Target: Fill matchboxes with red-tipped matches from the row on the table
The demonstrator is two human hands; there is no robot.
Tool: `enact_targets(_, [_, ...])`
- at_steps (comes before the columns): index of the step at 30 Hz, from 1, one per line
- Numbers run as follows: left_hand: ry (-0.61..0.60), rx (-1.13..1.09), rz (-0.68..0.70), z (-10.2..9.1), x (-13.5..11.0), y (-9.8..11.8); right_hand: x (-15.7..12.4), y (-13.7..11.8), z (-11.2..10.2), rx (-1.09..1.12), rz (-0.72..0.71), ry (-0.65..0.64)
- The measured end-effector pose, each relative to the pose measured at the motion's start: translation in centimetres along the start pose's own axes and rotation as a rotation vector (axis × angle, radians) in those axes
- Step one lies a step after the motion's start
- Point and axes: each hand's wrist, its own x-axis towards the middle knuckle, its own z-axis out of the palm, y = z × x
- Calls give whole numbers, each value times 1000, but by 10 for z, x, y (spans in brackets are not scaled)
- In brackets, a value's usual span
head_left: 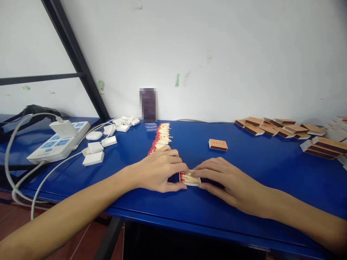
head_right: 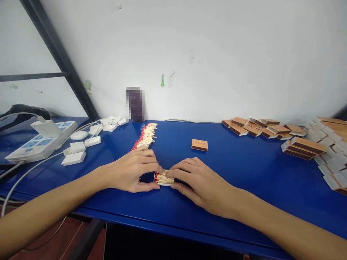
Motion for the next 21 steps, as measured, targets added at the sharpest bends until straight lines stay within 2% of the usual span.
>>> enact_targets(10, [-13, 18, -1, 0, 1, 1, -2, 6, 7, -37, 3, 52])
enact_targets(21, [-36, 38, 27, 0, 1, -1, 0, 3, -1, -12, 59, 10])
